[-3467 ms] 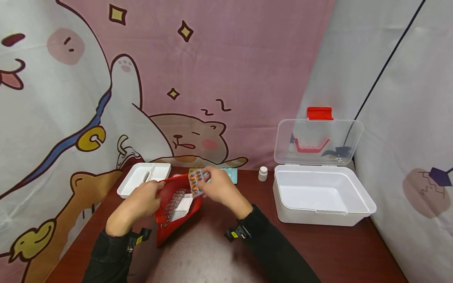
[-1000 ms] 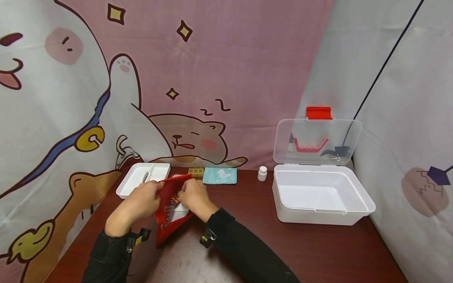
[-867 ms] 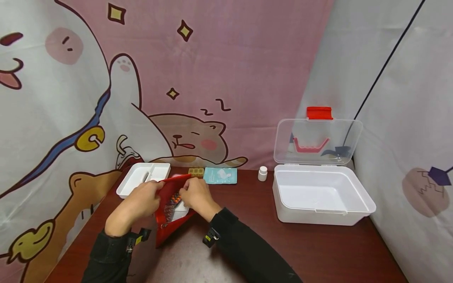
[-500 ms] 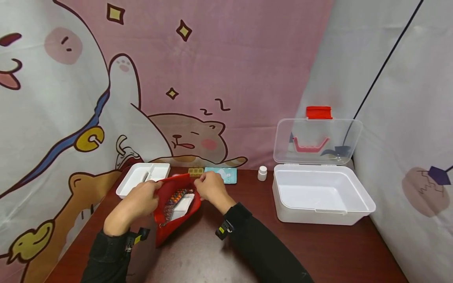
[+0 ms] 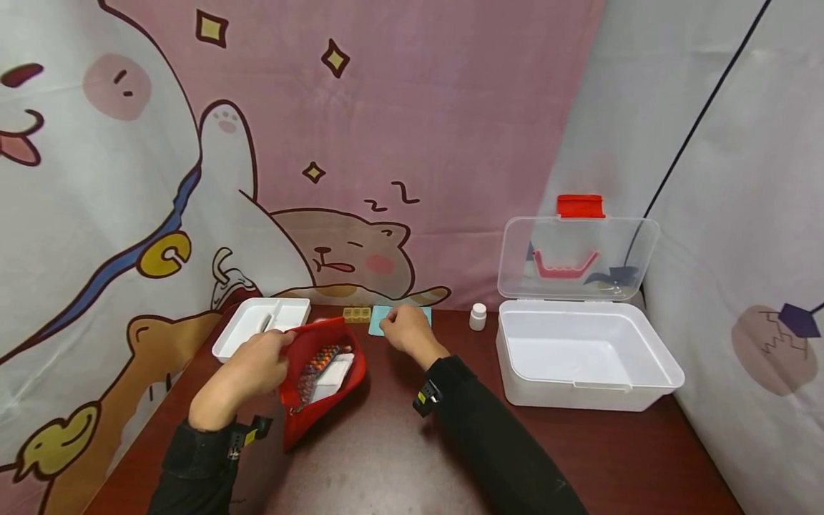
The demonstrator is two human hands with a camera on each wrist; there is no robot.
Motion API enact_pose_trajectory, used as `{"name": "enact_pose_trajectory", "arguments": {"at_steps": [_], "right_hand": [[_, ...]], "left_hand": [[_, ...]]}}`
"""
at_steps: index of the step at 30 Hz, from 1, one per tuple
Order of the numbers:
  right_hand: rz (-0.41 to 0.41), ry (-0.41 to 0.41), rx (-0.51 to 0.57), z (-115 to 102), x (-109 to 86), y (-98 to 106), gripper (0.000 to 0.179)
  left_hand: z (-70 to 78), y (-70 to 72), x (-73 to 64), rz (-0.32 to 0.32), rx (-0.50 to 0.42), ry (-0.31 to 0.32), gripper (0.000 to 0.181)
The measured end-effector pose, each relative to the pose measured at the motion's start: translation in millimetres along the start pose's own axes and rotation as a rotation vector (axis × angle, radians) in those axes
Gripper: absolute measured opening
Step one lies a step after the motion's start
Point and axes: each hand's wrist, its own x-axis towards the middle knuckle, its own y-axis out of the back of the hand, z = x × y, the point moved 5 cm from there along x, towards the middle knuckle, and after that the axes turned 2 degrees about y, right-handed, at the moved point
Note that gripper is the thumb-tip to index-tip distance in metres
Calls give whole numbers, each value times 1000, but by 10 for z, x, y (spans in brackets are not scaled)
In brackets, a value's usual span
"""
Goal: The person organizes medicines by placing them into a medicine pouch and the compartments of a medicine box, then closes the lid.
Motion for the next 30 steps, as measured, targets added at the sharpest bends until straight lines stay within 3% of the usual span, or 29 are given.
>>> {"name": "enact_pose_trajectory", "arguments": {"at_steps": [9,19,26,30], "right_hand": [[-36,35,-73,169,117,-57,15],[-127,71,-188,163,254,-194,16],[-116,97,-274,751,738,-613,32],[-91,86,-318,678,722,-625,36]], "left_hand": [[7,2,-2,9,6,1,40],[-5,-8,0,-4,-10,25,38],[8,-1,4,3,1,9,40],[-7,-4,4,2,1,15,40]]}}
